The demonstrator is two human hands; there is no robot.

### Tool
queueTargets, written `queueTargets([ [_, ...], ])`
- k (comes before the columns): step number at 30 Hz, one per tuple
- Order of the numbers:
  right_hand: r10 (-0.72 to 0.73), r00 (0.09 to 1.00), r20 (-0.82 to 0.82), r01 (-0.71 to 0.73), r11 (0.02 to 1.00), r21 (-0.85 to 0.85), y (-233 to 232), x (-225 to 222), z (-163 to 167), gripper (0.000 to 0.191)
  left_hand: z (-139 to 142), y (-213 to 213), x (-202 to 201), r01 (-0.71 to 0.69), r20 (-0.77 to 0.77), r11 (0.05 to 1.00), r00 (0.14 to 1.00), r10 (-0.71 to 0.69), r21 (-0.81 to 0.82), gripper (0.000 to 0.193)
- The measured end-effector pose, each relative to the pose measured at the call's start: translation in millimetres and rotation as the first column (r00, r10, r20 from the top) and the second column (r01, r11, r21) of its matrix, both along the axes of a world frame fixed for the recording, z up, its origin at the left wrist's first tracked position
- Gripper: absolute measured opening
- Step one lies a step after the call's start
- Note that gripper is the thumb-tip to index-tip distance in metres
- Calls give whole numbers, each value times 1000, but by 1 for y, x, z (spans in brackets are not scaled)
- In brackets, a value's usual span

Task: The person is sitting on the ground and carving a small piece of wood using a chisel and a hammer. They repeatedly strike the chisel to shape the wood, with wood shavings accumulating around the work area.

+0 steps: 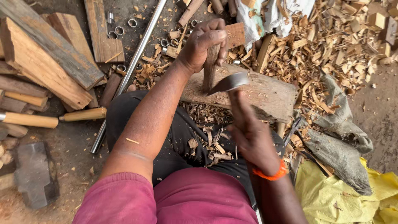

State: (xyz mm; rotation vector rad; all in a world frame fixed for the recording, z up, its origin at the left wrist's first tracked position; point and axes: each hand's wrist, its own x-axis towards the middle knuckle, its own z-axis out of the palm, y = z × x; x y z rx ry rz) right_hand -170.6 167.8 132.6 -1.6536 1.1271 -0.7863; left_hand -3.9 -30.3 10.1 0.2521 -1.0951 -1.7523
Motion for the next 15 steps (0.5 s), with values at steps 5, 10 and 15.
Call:
queueTargets([
  [5, -116, 986, -120, 85, 968, -235, 17, -23, 57, 93, 0, 6, 7, 105, 8, 993, 994, -105, 48, 31],
  [10, -51, 993, -105, 34, 987, -154, 6, -4, 31, 88, 6, 9, 6, 74, -10, 997, 997, -73, 15, 35],
  [15, 24, 997, -70, -25, 1000, -15, 4, -13, -14, 89, 3, 7, 5, 81, -44, 997, 996, -81, 10, 34],
])
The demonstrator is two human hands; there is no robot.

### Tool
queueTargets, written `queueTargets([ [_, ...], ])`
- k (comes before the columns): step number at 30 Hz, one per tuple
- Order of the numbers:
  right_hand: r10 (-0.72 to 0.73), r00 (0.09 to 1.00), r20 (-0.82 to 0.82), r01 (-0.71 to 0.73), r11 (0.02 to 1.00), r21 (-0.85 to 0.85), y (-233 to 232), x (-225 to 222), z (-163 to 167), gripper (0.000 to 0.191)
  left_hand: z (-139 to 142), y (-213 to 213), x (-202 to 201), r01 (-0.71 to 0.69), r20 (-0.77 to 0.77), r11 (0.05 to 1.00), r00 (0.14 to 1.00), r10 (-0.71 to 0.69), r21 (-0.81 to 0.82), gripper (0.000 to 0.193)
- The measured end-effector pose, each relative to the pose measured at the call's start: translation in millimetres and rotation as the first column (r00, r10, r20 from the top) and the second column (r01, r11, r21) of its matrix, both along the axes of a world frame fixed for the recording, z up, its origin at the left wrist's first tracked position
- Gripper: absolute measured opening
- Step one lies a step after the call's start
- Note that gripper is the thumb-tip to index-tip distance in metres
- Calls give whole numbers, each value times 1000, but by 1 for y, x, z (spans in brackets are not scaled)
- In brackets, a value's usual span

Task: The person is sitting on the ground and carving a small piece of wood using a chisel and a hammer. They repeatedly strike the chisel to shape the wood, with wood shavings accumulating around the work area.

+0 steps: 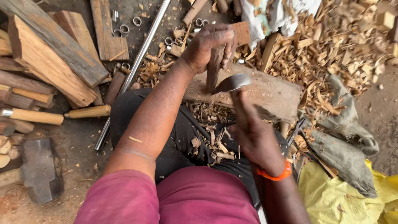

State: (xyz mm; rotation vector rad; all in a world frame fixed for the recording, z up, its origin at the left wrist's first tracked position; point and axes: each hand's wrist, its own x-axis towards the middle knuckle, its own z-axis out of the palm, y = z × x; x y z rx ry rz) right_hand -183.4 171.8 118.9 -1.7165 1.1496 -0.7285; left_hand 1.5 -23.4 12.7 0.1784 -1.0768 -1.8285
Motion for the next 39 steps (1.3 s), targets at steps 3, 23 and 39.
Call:
queueTargets([
  [3, -65, 998, 6, 65, 997, -49, 9, -19, 29, 87, -2, 0, -1, -1, 12, 1000, 1000, 0, 24, 33],
  [23, -42, 999, -11, 39, 972, -234, 12, -6, 53, 88, 2, 0, 8, 65, -52, 995, 997, -61, 71, 29],
  [39, 3, 1000, -24, -5, 995, -105, -2, 7, 35, 94, -2, -4, 9, 105, -62, 993, 993, -102, 46, 29],
])
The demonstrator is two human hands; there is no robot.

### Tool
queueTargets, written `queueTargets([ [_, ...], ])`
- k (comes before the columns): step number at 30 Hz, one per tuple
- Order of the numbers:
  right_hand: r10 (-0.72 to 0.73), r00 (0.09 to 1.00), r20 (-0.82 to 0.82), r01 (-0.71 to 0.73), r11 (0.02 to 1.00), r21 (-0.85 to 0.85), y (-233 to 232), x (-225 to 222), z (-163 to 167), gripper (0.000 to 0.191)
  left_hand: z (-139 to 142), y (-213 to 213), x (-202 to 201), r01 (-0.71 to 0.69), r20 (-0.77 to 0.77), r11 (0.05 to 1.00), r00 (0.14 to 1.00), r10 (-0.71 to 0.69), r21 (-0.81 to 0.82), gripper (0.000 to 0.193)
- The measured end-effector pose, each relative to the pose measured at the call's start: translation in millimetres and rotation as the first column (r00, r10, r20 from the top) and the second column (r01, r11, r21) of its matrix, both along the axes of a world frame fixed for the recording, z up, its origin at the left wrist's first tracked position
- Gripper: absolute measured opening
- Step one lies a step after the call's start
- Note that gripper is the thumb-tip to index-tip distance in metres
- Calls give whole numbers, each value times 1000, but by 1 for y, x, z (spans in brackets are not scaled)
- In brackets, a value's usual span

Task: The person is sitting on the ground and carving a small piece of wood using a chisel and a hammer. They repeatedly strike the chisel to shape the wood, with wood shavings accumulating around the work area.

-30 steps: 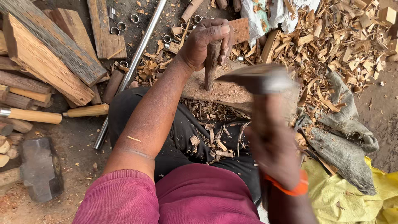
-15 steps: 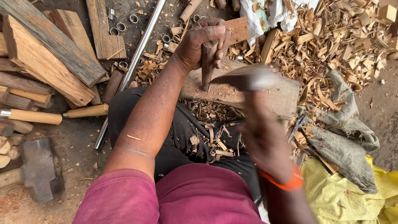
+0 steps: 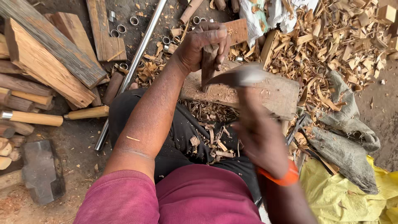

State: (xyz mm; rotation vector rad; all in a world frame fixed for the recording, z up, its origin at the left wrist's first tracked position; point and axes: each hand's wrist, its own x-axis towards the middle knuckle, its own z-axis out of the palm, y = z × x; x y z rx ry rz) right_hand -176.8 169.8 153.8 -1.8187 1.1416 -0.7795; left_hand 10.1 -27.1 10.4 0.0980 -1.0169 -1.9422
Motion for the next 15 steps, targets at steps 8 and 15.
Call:
queueTargets([
  [8, -97, 994, -52, 94, 994, -48, 13, -25, 7, 92, -4, 0, -4, -48, 43, 998, 998, 46, 40, 27],
  [15, -7, 982, -189, -7, 997, -74, -4, 9, -13, 91, 1, 0, -6, -124, 95, 990, 989, 117, 67, 24],
])
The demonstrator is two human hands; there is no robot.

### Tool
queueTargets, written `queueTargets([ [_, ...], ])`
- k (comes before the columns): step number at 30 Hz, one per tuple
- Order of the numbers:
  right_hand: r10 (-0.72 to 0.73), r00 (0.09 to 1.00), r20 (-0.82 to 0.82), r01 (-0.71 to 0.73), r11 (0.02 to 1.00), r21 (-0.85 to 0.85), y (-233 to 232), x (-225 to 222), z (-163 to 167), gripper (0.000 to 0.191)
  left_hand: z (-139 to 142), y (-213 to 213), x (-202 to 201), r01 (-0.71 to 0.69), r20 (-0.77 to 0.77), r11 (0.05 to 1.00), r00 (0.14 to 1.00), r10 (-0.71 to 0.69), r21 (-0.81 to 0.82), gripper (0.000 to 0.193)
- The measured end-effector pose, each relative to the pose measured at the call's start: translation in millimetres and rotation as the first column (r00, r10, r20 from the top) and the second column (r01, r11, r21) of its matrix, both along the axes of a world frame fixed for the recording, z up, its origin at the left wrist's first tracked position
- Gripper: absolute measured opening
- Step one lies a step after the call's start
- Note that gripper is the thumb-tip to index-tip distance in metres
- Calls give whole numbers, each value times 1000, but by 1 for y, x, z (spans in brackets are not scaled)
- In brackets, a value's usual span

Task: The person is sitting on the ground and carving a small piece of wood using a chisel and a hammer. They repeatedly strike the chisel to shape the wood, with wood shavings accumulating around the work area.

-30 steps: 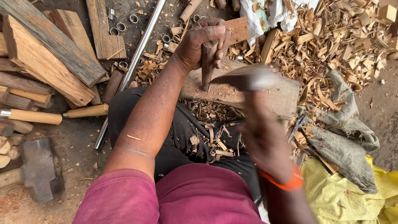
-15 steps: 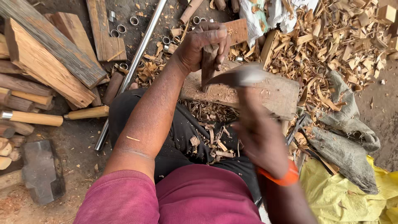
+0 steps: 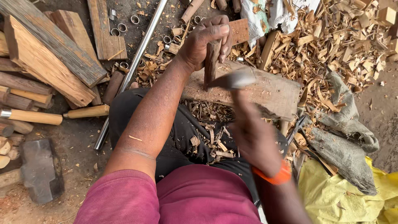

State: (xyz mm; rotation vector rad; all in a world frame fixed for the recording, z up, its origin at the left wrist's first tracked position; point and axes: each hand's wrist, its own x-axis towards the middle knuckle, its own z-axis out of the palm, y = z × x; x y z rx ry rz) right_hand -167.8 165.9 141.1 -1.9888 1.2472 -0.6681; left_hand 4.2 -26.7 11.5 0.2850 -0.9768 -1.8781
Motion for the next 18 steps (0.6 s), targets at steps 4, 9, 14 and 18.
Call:
queueTargets([
  [4, -5, 975, 224, -19, 994, 105, 5, -10, -15, 96, -8, 0, -4, -108, 66, 994, 992, 108, -6, 27],
  [9, -221, 962, 160, 216, 975, 47, 21, -36, 32, 87, -16, -9, -9, -130, 64, 991, 989, 133, -43, 30],
  [14, -10, 998, 58, 12, 1000, -27, 4, -7, 2, 95, -9, -6, -7, -88, 33, 995, 995, 90, -51, 32],
  [18, -48, 986, 158, 23, 988, 153, 2, -17, -16, 94, -2, -5, 1, -21, 45, 999, 999, 23, -29, 38],
])
